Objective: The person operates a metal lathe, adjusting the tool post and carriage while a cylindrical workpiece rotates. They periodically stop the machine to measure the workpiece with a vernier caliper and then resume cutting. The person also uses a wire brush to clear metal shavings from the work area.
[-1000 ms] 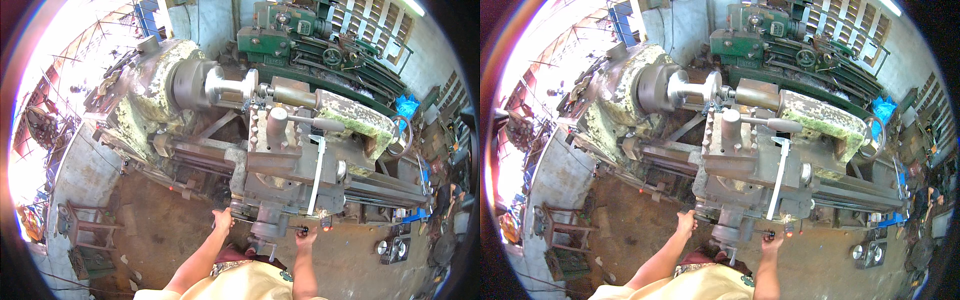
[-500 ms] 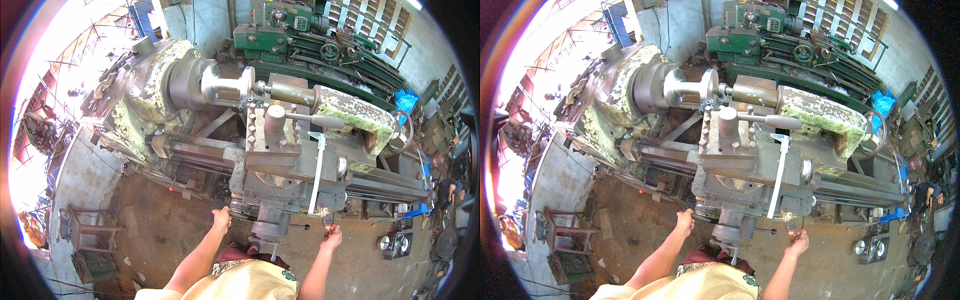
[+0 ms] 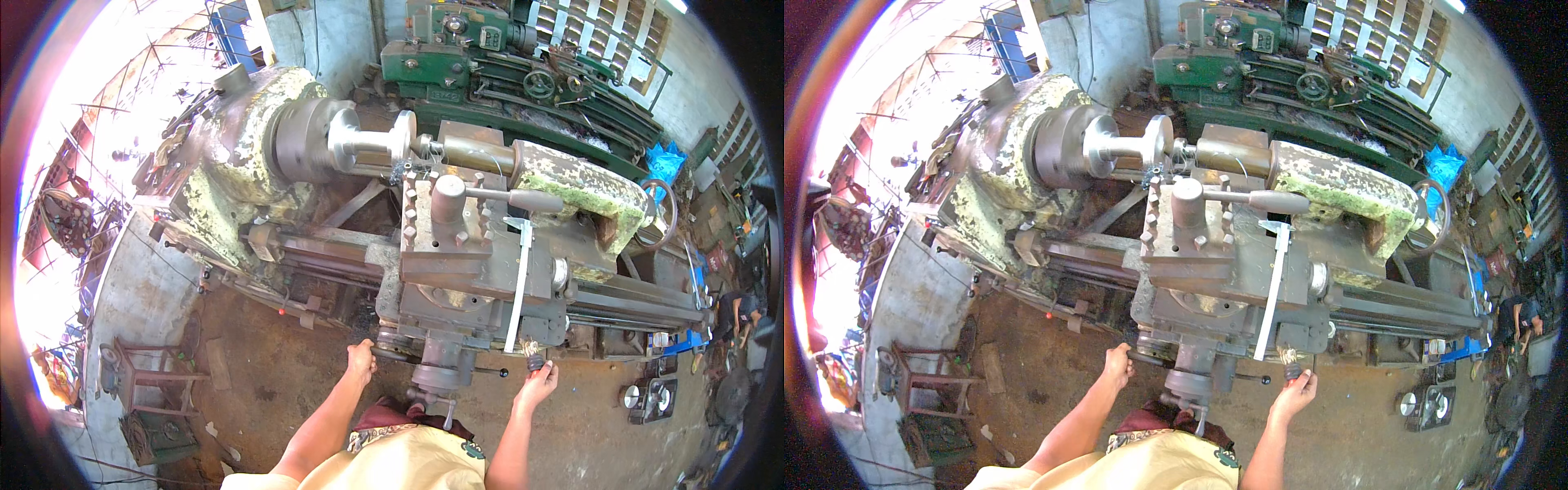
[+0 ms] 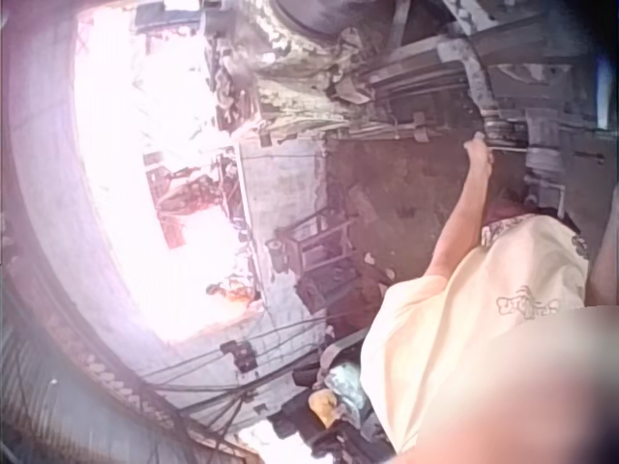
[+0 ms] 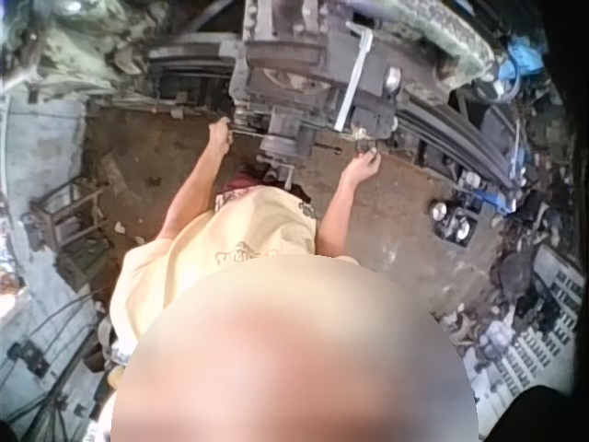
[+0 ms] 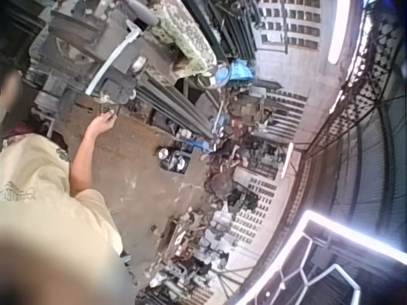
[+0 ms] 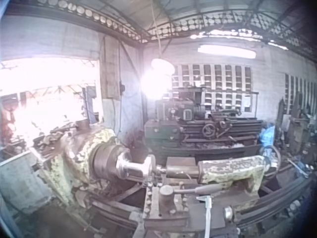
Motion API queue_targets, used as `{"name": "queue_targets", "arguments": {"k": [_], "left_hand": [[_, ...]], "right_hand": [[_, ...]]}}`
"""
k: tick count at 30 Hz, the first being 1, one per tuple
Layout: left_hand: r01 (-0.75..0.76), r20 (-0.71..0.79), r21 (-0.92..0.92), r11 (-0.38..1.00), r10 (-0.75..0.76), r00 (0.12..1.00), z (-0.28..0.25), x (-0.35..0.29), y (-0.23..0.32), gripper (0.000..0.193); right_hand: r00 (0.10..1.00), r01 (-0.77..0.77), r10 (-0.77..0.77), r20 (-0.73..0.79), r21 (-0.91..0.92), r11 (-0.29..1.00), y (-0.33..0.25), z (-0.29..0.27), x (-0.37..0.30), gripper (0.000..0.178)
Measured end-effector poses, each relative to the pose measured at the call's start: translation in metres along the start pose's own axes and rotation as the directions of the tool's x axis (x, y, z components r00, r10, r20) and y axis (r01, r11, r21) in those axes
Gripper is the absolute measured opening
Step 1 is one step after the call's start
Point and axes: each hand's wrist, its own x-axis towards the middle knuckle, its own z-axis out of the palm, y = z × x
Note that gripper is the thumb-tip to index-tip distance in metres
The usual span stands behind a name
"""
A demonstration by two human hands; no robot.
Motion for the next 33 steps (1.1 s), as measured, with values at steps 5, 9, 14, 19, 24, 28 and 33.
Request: {"name": "queue_targets", "arguments": {"k": [5, 9, 14, 19, 24, 28, 33], "left_hand": [[0.038, 0.044, 0.005, 0.999, -0.038, 0.998, -0.0024, 0.0038, -0.0003, 0.035], [0.057, -0.045, 0.036, 0.998, -0.055, 0.997, -0.0013, 0.0049, -0.0012, 0.031], [0.024, -0.056, 0.060, 0.998, -0.021, 0.998, -0.0004, 0.0026, 0.0016, 0.028], [0.041, 0.043, 0.028, 0.999, -0.043, 0.998, -0.0032, 0.0022, 0.0030, 0.028], [0.050, -0.001, 0.004, 0.999, -0.050, 0.999, -0.0041, 0.0060, 0.0011, 0.025], [0.051, -0.018, 0.033, 0.998, -0.050, 0.999, -0.0025, 0.0083, -0.0003, 0.021], [0.066, -0.029, 0.025, 0.997, -0.065, 0.997, -0.0021, 0.0065, 0.0007, 0.017]], "right_hand": [[1.000, 0.024, -0.023, 0.010, -0.050, 0.998, -0.0009, -0.0053, 0.0000, 0.028], [0.999, 0.031, -0.030, 0.030, -0.012, 0.999, -0.0021, -0.0061, 0.0009, 0.028], [1.000, 0.001, -0.002, 0.024, 0.026, 1.000, -0.0013, -0.0068, 0.0013, 0.028], [0.999, -0.040, 0.038, 0.034, 0.053, 0.998, -0.0032, -0.0077, 0.0005, 0.028], [0.999, -0.030, 0.030, 0.016, 0.005, 1.000, -0.0062, -0.0056, -0.0010, 0.027], [1.000, -0.017, 0.016, 0.018, 0.044, 0.999, -0.0085, -0.0034, -0.0021, 0.025], [1.000, -0.021, 0.021, -0.002, -0.026, 0.999, -0.0078, -0.0042, -0.0023, 0.025]]}}
